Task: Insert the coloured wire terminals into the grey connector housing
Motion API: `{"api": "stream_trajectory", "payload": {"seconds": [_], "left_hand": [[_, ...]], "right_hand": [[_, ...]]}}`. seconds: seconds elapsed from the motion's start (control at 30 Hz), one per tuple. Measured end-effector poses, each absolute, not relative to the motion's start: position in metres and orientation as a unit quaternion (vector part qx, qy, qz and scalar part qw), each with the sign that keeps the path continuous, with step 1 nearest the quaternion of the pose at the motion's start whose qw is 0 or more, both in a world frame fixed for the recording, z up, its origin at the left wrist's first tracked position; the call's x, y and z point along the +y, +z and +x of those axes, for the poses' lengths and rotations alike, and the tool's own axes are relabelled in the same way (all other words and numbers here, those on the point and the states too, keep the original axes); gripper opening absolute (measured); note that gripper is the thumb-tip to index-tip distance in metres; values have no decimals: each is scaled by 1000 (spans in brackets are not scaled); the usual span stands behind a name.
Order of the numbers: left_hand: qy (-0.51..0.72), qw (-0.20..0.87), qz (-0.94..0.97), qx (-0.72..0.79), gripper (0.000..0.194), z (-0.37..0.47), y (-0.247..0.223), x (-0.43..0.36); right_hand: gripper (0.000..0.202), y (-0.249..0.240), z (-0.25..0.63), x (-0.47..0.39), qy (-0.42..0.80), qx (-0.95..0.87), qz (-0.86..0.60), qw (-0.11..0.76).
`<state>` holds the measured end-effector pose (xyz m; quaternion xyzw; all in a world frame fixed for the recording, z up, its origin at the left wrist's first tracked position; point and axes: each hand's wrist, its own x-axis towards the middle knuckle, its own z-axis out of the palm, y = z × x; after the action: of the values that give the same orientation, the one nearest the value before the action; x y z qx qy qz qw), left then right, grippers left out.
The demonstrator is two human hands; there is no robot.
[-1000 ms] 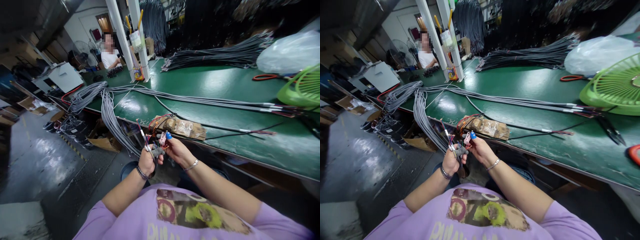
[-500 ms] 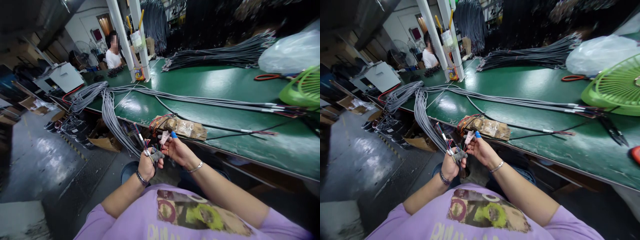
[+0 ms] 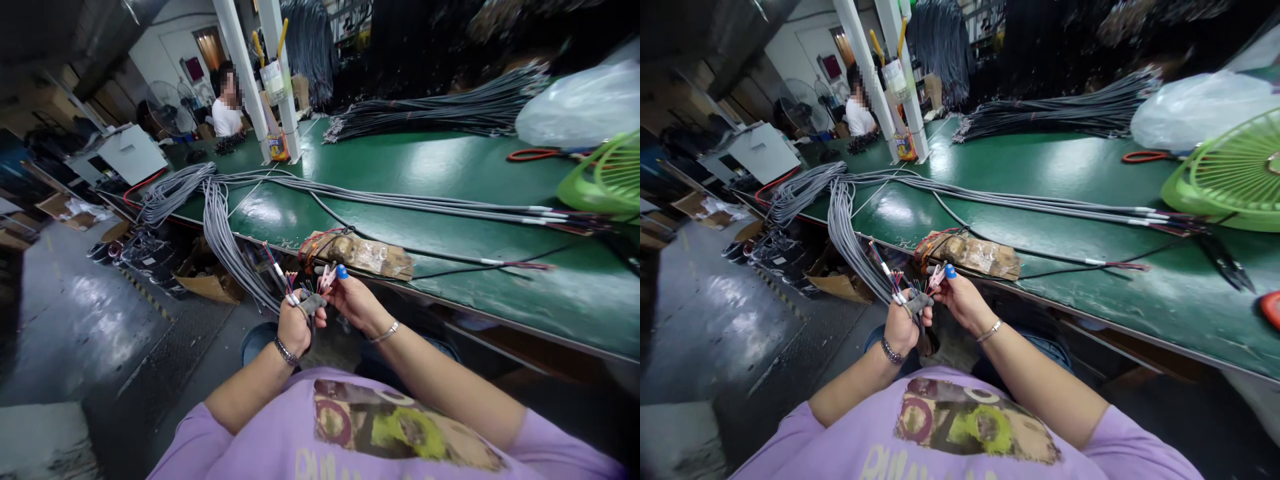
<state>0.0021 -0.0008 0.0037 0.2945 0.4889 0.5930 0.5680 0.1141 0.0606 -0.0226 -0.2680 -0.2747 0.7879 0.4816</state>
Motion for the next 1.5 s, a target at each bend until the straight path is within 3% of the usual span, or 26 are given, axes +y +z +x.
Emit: {"api": "stream_trajectory", "payload": {"seconds": [0.33, 0.67, 0.8, 0.97, 1.5], "left_hand": [[582, 574, 286, 500, 28, 4, 1, 3], [583, 560, 321, 493, 27, -3, -7, -11], [559, 555, 367, 495, 29, -5, -14, -14], [481, 592, 402, 507, 29, -6, -11, -15], [586, 553, 316, 500, 31, -4, -9, -13]], "right_hand": [[35, -21, 109, 63, 808, -216, -240, 493], [45, -19, 132, 42, 819, -331, -277, 377], [33, -14, 134, 32, 738, -455, -307, 392], [32, -11, 132, 32, 686, -520, -316, 400], [32, -15, 131, 27, 650, -508, -346, 447]]}}
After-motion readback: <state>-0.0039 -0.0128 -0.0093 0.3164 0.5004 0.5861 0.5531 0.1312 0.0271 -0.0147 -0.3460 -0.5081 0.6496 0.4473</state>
